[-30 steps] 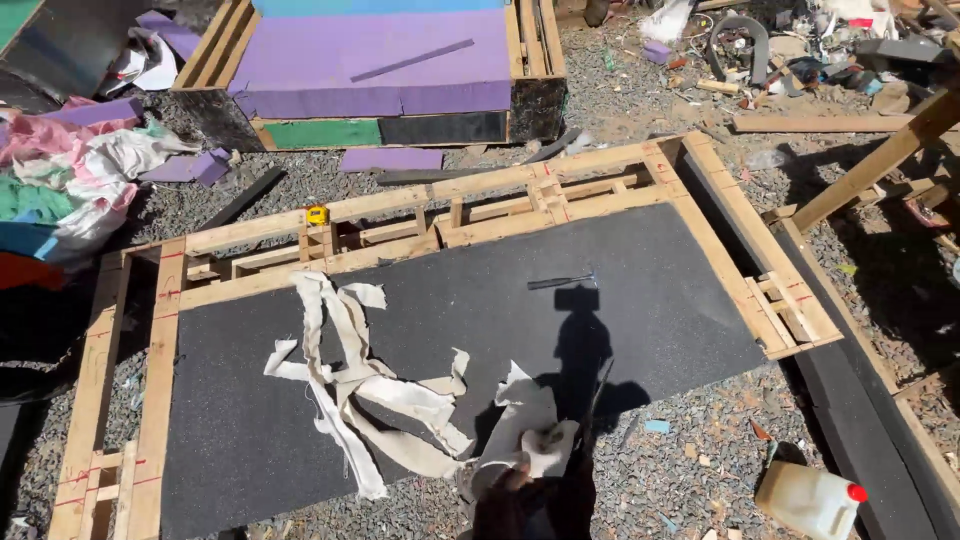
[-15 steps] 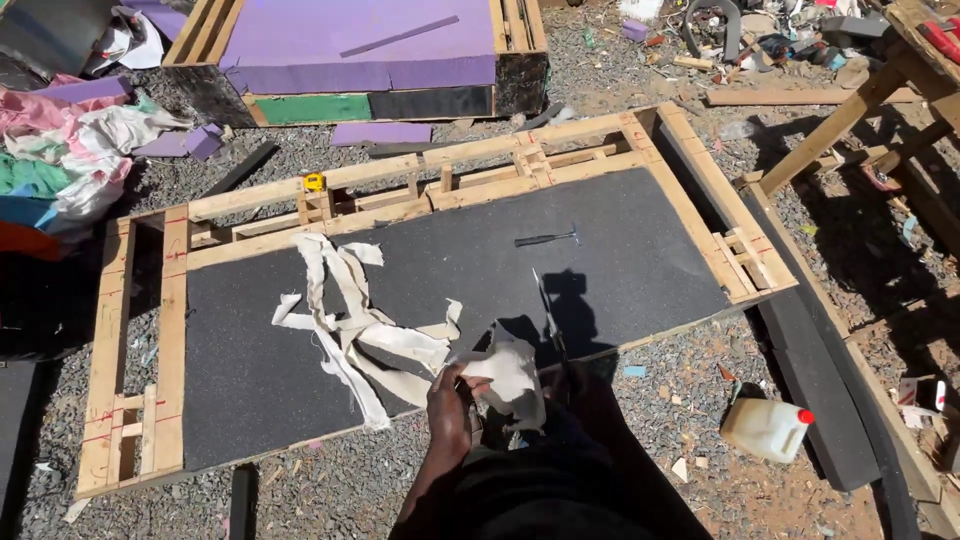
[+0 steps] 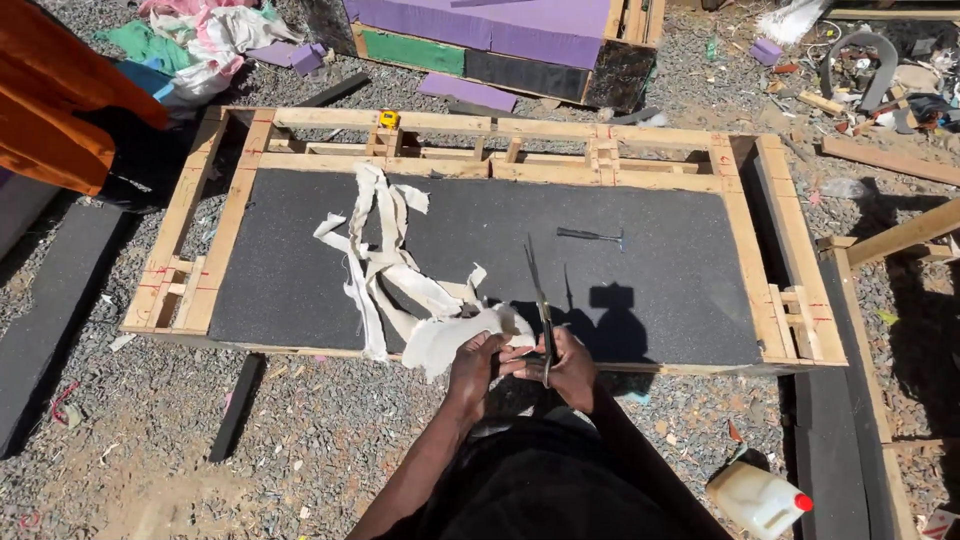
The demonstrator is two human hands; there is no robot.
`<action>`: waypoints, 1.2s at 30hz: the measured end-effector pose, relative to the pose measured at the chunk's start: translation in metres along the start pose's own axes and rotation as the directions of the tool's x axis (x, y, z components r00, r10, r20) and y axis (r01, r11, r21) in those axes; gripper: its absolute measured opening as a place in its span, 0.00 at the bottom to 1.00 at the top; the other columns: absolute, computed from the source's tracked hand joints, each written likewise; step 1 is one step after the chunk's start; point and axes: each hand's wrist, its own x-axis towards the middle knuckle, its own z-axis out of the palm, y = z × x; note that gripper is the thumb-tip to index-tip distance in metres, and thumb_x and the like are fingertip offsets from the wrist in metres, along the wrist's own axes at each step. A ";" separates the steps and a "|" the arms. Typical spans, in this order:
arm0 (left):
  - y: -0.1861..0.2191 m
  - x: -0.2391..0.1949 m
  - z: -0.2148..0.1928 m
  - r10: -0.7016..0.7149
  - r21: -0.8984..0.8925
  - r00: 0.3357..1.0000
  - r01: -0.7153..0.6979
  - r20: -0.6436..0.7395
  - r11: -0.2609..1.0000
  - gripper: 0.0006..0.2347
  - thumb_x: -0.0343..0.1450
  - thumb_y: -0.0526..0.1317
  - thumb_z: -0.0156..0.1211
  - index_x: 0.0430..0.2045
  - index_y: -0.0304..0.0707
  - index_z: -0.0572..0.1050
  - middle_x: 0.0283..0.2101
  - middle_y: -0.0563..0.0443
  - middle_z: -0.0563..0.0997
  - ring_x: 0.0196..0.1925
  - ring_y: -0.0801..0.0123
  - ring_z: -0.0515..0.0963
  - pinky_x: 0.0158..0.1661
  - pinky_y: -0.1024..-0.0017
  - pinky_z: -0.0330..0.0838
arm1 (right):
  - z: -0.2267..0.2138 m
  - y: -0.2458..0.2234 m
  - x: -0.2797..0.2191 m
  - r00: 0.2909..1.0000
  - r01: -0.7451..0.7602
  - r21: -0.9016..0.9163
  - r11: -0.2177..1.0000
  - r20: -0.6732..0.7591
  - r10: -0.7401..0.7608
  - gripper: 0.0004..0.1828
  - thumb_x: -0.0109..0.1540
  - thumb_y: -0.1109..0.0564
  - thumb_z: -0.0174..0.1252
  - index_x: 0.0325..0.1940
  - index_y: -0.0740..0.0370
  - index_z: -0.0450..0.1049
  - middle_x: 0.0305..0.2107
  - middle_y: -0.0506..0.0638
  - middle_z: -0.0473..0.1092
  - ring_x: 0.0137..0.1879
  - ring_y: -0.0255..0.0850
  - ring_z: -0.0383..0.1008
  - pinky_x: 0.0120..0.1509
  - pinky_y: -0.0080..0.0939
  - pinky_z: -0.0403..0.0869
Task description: Cutting long strips of white fabric using large scissors on a workbench
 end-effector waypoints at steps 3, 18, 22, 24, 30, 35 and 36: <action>-0.009 -0.011 0.033 0.012 0.024 0.999 -0.013 0.038 1.000 0.12 0.67 0.38 0.70 0.19 0.33 0.71 0.24 0.44 0.77 0.43 0.47 0.87 0.42 0.59 0.85 | -0.017 0.001 0.000 0.997 -0.021 -0.563 0.826 -0.073 -0.025 0.34 0.46 0.39 0.79 0.42 0.59 0.70 0.32 0.63 0.77 0.46 0.61 0.79 0.44 0.61 0.67; -0.079 0.001 0.050 0.007 0.025 0.921 0.003 -0.389 1.000 0.20 0.72 0.40 0.60 0.59 0.37 0.72 0.38 0.47 0.84 0.36 0.59 0.85 0.41 0.63 0.79 | -0.117 -0.019 -0.044 0.980 -0.168 -0.498 0.851 -0.180 0.088 0.14 0.57 0.43 0.65 0.41 0.50 0.77 0.22 0.47 0.73 0.31 0.38 0.70 0.38 0.40 0.64; -0.097 0.039 0.035 -0.076 0.092 0.941 0.113 -0.329 0.989 0.13 0.70 0.39 0.61 0.47 0.33 0.76 0.37 0.38 0.87 0.33 0.57 0.86 0.40 0.69 0.79 | -0.115 -0.044 -0.048 0.980 -0.199 -0.554 0.809 -0.097 0.175 0.14 0.58 0.43 0.63 0.43 0.49 0.77 0.35 0.48 0.80 0.44 0.44 0.80 0.50 0.42 0.67; -0.111 0.060 0.028 -0.132 0.098 0.944 0.169 -0.302 0.981 0.22 0.66 0.40 0.63 0.55 0.34 0.72 0.37 0.39 0.87 0.34 0.57 0.86 0.48 0.69 0.78 | -0.109 -0.044 -0.043 0.982 -0.177 -0.541 0.822 -0.040 0.185 0.13 0.58 0.47 0.64 0.44 0.51 0.78 0.41 0.46 0.80 0.52 0.45 0.81 0.56 0.44 0.70; -0.148 0.094 0.029 -0.244 0.235 0.963 0.266 -0.117 0.935 0.11 0.76 0.42 0.54 0.40 0.32 0.79 0.38 0.36 0.83 0.36 0.58 0.86 0.37 0.70 0.85 | -0.125 0.002 -0.026 0.971 -0.192 -0.509 0.839 0.025 0.237 0.14 0.56 0.48 0.68 0.43 0.52 0.77 0.32 0.46 0.70 0.37 0.40 0.70 0.45 0.38 0.64; -0.151 0.106 0.009 -0.390 0.391 0.910 0.412 -0.139 0.823 0.38 0.66 0.62 0.67 0.66 0.35 0.65 0.49 0.31 0.81 0.47 0.52 0.85 0.44 0.62 0.85 | -0.126 0.030 -0.020 0.961 -0.144 -0.581 0.801 0.112 0.253 0.14 0.53 0.43 0.71 0.37 0.49 0.79 0.23 0.42 0.67 0.32 0.36 0.69 0.42 0.37 0.65; -0.155 0.113 0.005 -0.399 0.411 0.909 0.413 -0.125 0.813 0.38 0.66 0.62 0.67 0.66 0.35 0.65 0.49 0.31 0.81 0.47 0.52 0.85 0.44 0.62 0.85 | -0.127 0.036 -0.020 0.965 -0.155 -0.573 0.805 0.087 0.247 0.14 0.53 0.43 0.71 0.37 0.49 0.79 0.23 0.42 0.67 0.32 0.36 0.69 0.42 0.37 0.65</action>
